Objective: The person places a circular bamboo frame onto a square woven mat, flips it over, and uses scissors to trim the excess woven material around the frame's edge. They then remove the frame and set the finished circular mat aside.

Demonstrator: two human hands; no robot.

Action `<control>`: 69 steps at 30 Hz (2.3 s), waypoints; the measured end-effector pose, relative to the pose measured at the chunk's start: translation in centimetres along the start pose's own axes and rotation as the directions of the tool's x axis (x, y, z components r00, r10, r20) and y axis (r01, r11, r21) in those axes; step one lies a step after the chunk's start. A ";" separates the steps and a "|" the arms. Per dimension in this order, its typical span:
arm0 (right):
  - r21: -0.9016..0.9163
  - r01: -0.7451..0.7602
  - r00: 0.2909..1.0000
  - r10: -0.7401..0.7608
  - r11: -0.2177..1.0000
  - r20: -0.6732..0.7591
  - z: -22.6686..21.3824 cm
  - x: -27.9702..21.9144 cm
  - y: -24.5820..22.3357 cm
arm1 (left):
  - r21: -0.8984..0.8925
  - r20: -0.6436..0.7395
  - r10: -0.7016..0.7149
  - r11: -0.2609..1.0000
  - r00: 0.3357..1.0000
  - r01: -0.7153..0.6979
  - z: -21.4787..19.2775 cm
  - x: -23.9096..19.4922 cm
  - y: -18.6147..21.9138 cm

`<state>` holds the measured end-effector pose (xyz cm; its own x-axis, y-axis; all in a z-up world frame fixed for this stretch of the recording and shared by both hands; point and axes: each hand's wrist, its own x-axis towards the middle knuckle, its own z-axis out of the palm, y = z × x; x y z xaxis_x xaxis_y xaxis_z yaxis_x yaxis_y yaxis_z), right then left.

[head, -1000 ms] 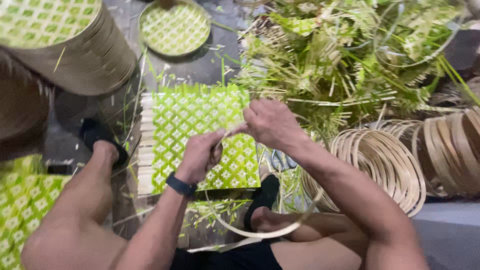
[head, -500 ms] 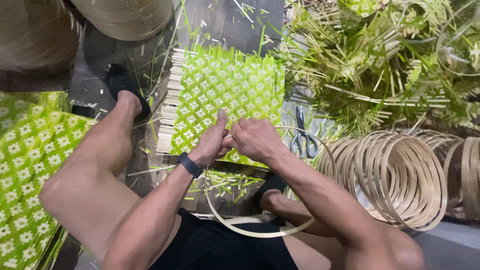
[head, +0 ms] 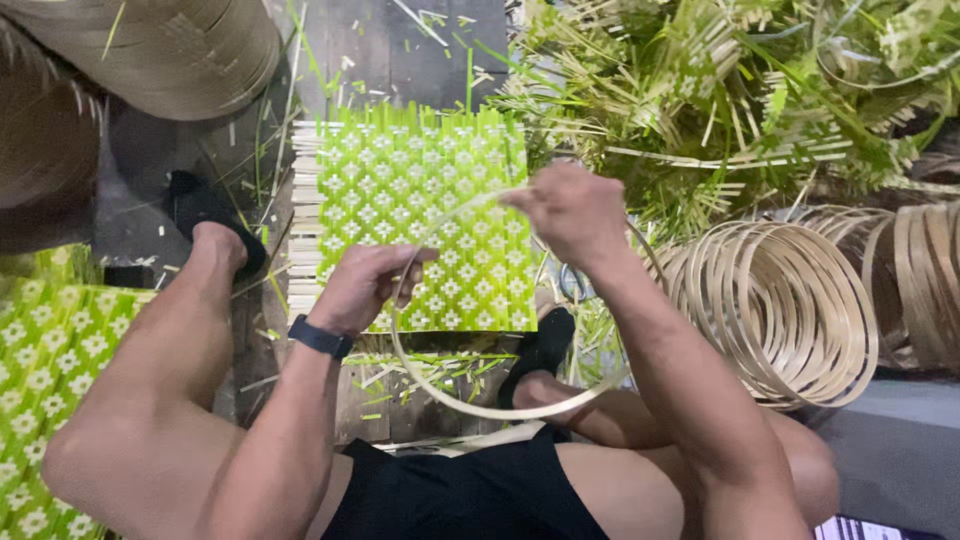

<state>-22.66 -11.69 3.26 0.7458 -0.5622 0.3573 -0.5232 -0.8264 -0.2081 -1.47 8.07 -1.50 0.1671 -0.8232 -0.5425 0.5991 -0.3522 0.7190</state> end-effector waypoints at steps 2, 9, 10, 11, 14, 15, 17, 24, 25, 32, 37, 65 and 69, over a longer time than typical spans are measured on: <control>0.019 0.100 0.995 -0.099 0.995 -0.030 0.0 0.1 -1.3 | 0.070 -0.032 0.106 0.992 0.994 -0.103 1.8 1.2 -0.1; 0.091 -0.079 0.997 0.080 0.993 -0.006 2.0 -0.9 -3.0 | -0.059 -0.183 0.174 0.980 0.968 -0.188 2.6 3.1 -2.6; 0.104 -0.066 0.997 0.070 0.992 -0.031 2.4 -1.1 -2.8 | -0.063 -0.170 0.158 0.983 0.973 -0.171 2.3 3.1 -2.9; 0.142 -0.011 0.997 0.021 0.990 -0.070 2.4 -1.0 -2.0 | -0.067 -0.156 0.141 0.986 0.978 -0.153 2.0 2.9 -3.4; 0.140 0.003 0.997 0.008 0.990 -0.077 1.1 0.4 1.1 | -0.106 -0.167 0.130 0.983 0.977 -0.149 1.3 1.2 -4.5; 0.063 -0.085 0.996 0.086 0.994 -0.007 0.3 0.8 2.0 | -0.125 -0.179 0.135 0.979 0.975 -0.158 1.4 0.9 -4.6; -0.071 -0.059 0.995 0.065 0.996 0.076 -0.5 1.1 1.9 | -0.141 -0.136 0.074 0.986 0.988 -0.093 2.1 1.0 -4.4; 0.039 0.267 0.958 -0.269 0.963 0.096 2.5 -0.3 -3.9 | -0.099 -0.163 0.121 0.985 0.979 -0.138 2.5 1.4 -6.3; 0.053 0.224 0.966 -0.228 0.973 0.122 2.7 -0.4 -4.3 | -0.136 -0.186 0.127 0.979 0.974 -0.154 2.2 1.6 -6.7; 0.058 0.253 0.951 -0.259 0.966 0.167 2.8 0.5 -4.4 | -0.139 -0.237 0.089 0.982 0.967 -0.125 1.9 0.4 -7.3; 0.051 0.330 0.936 -0.334 0.943 0.108 1.8 0.4 -1.3 | -0.111 -0.203 -0.014 0.994 0.979 -0.009 2.3 -1.2 -7.9; 0.153 0.240 0.951 -0.263 0.959 0.160 7.7 -3.6 -8.3 | 0.263 -0.209 0.058 0.965 0.976 -0.001 -2.9 1.0 -7.1; 0.182 0.071 0.978 -0.104 0.981 0.181 9.0 -4.7 -9.1 | 0.221 -0.261 0.097 0.975 0.960 -0.038 -3.5 1.0 -8.4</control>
<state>-17.67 -1.83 -4.66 0.8584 -0.4696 0.2062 -0.3855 -0.8560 -0.3445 -3.64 11.80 -9.61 0.4230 -0.7086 -0.5648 0.4044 -0.4101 0.8175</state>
